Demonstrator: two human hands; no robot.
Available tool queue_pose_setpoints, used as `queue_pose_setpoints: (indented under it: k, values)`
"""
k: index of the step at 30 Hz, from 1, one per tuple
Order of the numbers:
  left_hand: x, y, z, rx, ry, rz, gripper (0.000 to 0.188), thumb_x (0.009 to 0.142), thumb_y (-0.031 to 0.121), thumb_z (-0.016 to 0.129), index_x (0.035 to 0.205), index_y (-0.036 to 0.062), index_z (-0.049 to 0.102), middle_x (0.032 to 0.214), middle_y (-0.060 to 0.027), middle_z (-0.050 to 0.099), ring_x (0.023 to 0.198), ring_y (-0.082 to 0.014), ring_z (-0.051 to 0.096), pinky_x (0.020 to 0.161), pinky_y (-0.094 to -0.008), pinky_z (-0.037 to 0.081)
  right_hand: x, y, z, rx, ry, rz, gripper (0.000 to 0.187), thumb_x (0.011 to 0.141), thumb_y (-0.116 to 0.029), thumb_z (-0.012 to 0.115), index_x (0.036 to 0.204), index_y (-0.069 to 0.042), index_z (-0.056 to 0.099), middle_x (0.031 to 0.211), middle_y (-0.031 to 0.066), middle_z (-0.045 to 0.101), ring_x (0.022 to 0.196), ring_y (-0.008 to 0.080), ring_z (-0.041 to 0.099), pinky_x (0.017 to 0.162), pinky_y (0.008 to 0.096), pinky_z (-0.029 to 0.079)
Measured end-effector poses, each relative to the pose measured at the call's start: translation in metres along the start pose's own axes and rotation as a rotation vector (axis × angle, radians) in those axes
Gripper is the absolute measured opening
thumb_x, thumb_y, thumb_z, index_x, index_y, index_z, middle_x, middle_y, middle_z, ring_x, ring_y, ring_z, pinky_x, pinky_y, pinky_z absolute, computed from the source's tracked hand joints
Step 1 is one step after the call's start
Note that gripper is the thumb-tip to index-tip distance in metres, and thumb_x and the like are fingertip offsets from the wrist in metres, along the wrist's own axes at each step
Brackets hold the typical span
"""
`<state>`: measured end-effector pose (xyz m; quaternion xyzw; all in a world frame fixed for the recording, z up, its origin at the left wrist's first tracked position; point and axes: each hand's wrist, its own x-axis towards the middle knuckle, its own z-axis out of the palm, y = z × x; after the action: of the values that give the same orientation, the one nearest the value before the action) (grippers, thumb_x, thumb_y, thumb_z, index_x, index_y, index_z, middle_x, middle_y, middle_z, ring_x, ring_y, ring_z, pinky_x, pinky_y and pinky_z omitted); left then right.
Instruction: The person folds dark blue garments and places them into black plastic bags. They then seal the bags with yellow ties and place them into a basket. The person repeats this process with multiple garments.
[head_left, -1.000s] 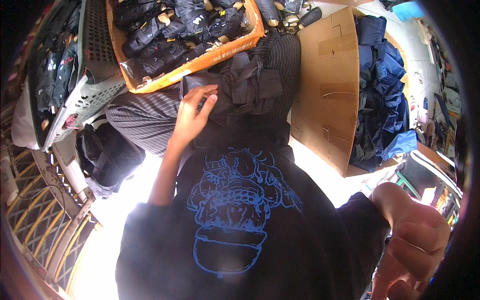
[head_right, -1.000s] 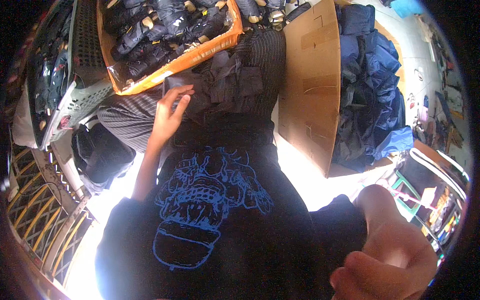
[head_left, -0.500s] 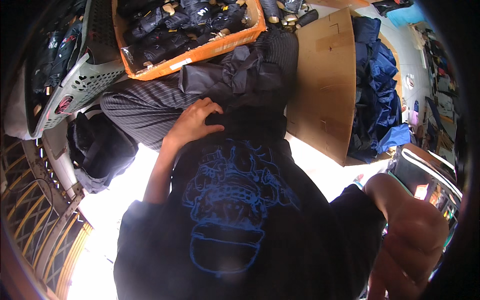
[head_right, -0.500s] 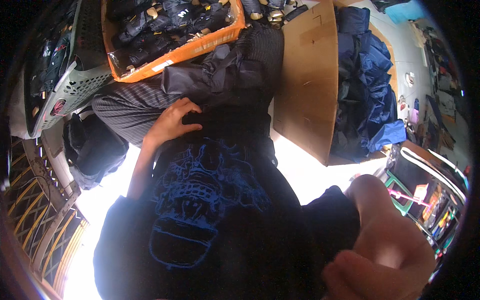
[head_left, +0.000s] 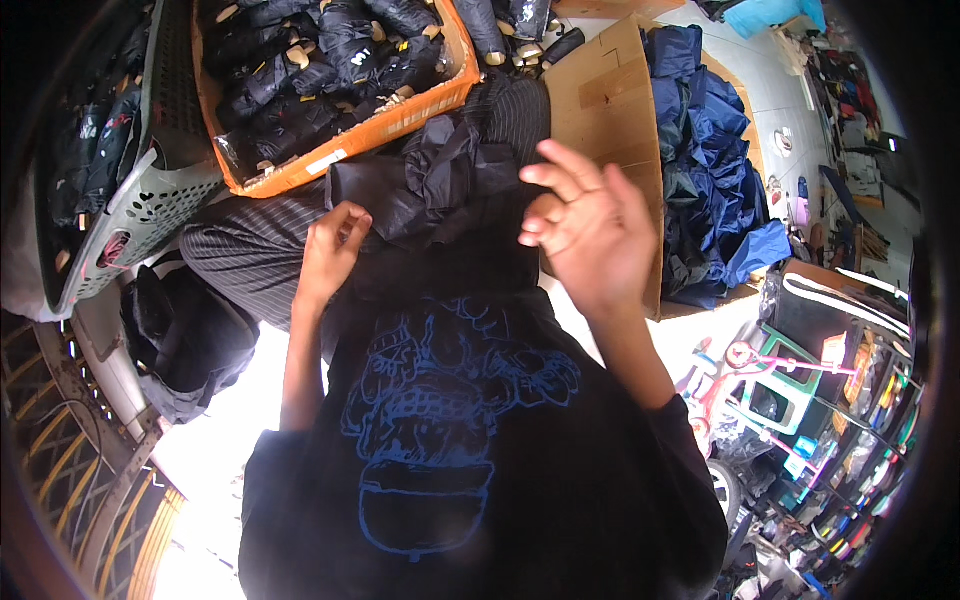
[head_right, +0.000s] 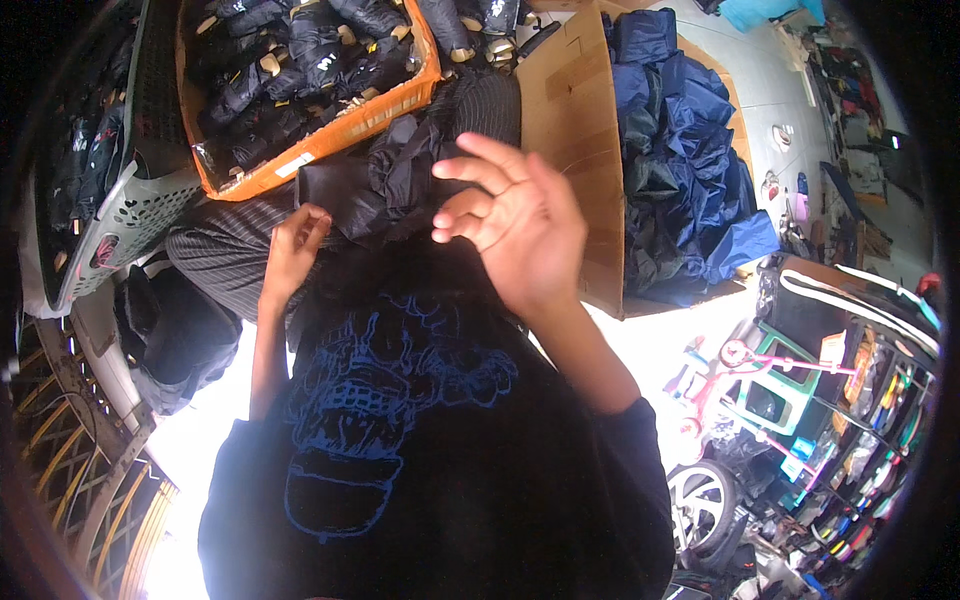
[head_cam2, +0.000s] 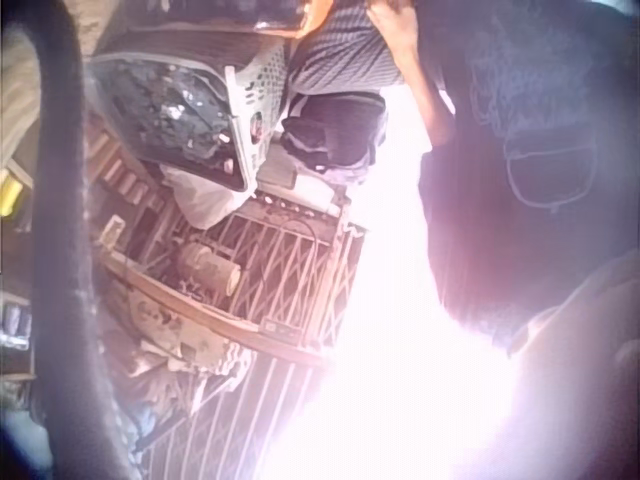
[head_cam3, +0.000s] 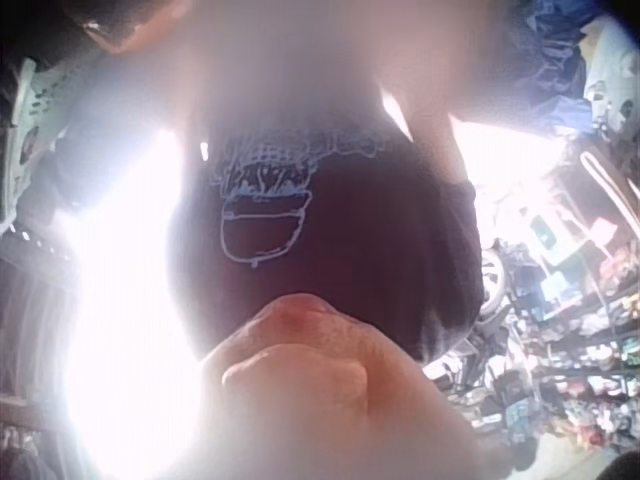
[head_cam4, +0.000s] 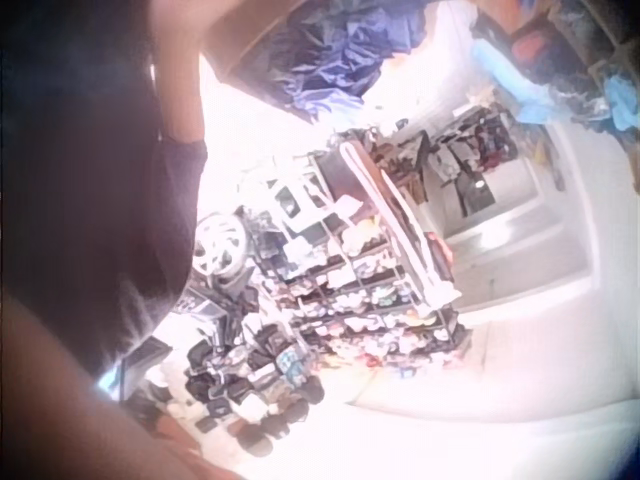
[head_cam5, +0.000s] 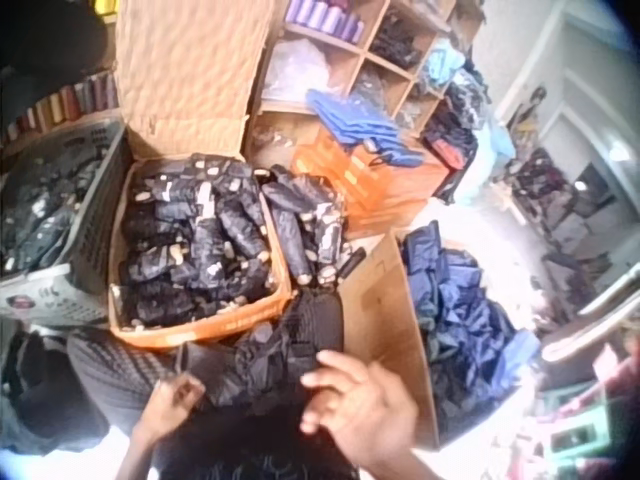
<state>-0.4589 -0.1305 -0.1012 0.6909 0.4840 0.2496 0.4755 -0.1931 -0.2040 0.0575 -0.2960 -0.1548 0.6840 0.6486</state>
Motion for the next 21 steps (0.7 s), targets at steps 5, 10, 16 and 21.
queue_pose_setpoints:
  k: [5, 10, 16, 21]
  values:
    - [-0.003, -0.004, 0.004, -0.075, -0.005, -0.007, 0.013, 0.094, 0.011, 0.059, 0.091, -0.0011, 0.061, 0.068, -0.0025, 0.058, 0.062, -0.0064, 0.051, 0.058, -0.0237, 0.04, 0.016, 0.026, -0.028, -0.116, 0.12, 0.074, 0.052, 0.1, -0.038, 0.034, 0.123, 0.006, 0.051, 0.109, 0.0219, 0.063, 0.078, 0.0293, 0.065, 0.074, 0.042, 0.054]
    - [-0.005, 0.011, -0.006, -0.079, 0.006, -0.101, 0.012, 0.093, 0.01, 0.06, 0.093, -0.0015, 0.062, 0.072, -0.0033, 0.061, 0.062, -0.0069, 0.051, 0.059, -0.0241, 0.041, 0.028, 0.035, -0.072, -0.705, 0.234, 0.086, 0.018, 0.094, -0.017, 0.058, 0.099, -0.001, 0.064, 0.086, 0.0072, 0.061, 0.066, 0.0157, 0.061, 0.063, 0.0296, 0.051]
    - [-0.002, 0.026, -0.001, -0.077, 0.013, 0.007, 0.008, 0.089, 0.006, 0.063, 0.09, -0.0013, 0.064, 0.079, -0.0067, 0.064, 0.061, -0.0108, 0.055, 0.056, -0.0253, 0.042, 0.017, 0.052, -0.081, -1.492, -0.406, 0.077, 0.014, 0.085, -0.009, 0.066, 0.098, -0.007, 0.068, 0.087, 0.0065, 0.061, 0.076, 0.0242, 0.063, 0.069, 0.035, 0.05]
    - [0.004, 0.029, 0.004, -0.035, -0.054, 0.048, 0.008, 0.09, 0.007, 0.063, 0.091, -0.0008, 0.064, 0.082, -0.0054, 0.065, 0.062, -0.0101, 0.054, 0.057, -0.0252, 0.042, 0.014, 0.071, -0.081, -1.632, -0.539, 0.09, 0.023, 0.078, -0.005, 0.07, 0.101, -0.006, 0.069, 0.085, 0.0085, 0.057, 0.079, 0.0245, 0.062, 0.07, 0.0368, 0.049]
